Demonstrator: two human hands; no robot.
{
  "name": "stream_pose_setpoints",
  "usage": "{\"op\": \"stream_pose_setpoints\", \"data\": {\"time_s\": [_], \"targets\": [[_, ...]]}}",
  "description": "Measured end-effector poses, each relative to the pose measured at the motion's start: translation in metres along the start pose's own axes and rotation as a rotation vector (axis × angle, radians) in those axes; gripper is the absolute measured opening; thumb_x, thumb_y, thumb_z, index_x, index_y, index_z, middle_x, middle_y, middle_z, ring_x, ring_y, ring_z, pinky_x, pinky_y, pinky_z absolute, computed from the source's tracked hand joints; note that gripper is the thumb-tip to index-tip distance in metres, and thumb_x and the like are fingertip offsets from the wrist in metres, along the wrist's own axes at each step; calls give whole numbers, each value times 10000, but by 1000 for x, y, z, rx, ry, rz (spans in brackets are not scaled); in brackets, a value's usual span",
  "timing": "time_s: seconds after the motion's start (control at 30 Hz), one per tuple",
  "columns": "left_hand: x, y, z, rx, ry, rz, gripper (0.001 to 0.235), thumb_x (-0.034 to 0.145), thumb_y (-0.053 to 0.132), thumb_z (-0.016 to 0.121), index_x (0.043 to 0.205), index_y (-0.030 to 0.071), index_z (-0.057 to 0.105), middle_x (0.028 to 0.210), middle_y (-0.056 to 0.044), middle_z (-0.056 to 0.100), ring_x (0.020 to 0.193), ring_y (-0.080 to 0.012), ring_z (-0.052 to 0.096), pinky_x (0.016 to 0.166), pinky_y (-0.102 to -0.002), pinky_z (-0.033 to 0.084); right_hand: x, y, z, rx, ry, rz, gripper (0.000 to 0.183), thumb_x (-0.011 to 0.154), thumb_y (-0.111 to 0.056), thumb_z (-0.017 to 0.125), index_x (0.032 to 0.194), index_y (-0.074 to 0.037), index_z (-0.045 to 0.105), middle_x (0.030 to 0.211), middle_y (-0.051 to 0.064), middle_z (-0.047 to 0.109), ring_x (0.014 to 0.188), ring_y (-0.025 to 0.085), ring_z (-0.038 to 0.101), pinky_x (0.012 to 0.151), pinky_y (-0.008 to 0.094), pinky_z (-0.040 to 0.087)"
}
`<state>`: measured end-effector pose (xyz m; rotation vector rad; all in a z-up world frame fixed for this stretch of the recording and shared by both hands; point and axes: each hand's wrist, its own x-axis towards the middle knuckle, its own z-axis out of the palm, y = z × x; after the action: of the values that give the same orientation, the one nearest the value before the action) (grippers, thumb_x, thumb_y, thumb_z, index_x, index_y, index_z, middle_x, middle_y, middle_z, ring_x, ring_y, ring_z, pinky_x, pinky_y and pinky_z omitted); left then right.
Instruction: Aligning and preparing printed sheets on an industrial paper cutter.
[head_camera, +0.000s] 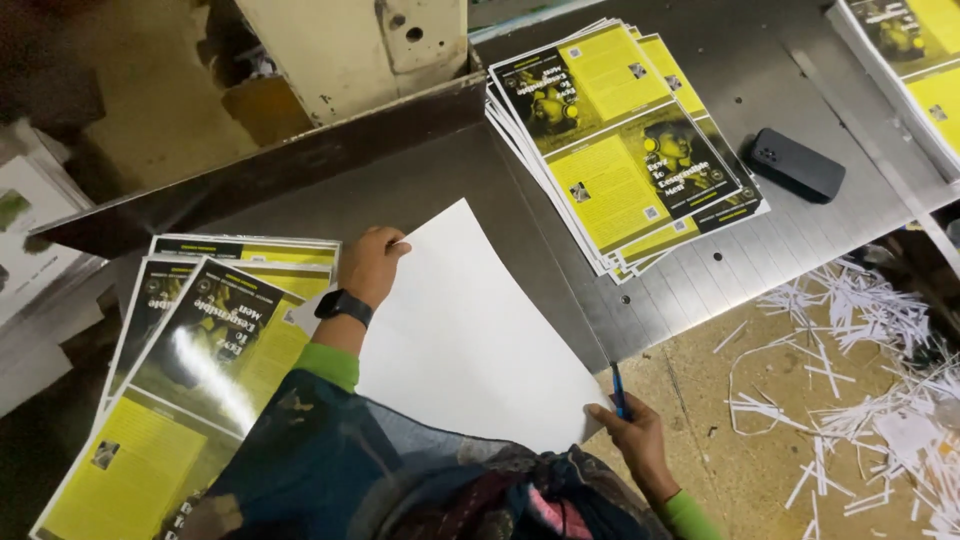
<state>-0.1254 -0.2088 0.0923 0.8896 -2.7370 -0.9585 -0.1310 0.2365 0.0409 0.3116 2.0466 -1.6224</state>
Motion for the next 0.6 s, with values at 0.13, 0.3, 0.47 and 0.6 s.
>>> {"op": "stream_pose_setpoints", "data": {"time_s": [0.13,0.3,0.47,0.6], "targets": [[-34,56,-43,-33,88,190,111,910,190,577,947,128,661,992,-62,717,851,-299,650,668,-423,444,11,-43,-25,-520,74,-285,301,766,-251,758,1001,-62,754,925,52,717,732,187,605,634,306,443],[-79,134,-76,-154,45,308,122,879,93,562,908,112,679,943,-1,730,877,-173,696,711,-328,481,16,-148,-2,57,-71,-630,103,867,-15,653,962,7,685,986,188,725,950,293,737,925,389,623],[-102,189,-95,-193,8,326,155,928,196,647,981,71,722,888,-127,706,912,-327,683,795,-410,532,0,-234,48,158,-112,-665,265,715,-118,850,959,-70,759,856,88,722,829,139,640,807,273,502],[-110,190,-111,-289,146,424,83,926,130,699,946,53,722,794,-128,676,835,-267,683,783,-379,511,1,-223,31,66,-204,-634,270,671,-72,863,912,-37,746,775,73,683,783,134,620,779,271,502]]}}
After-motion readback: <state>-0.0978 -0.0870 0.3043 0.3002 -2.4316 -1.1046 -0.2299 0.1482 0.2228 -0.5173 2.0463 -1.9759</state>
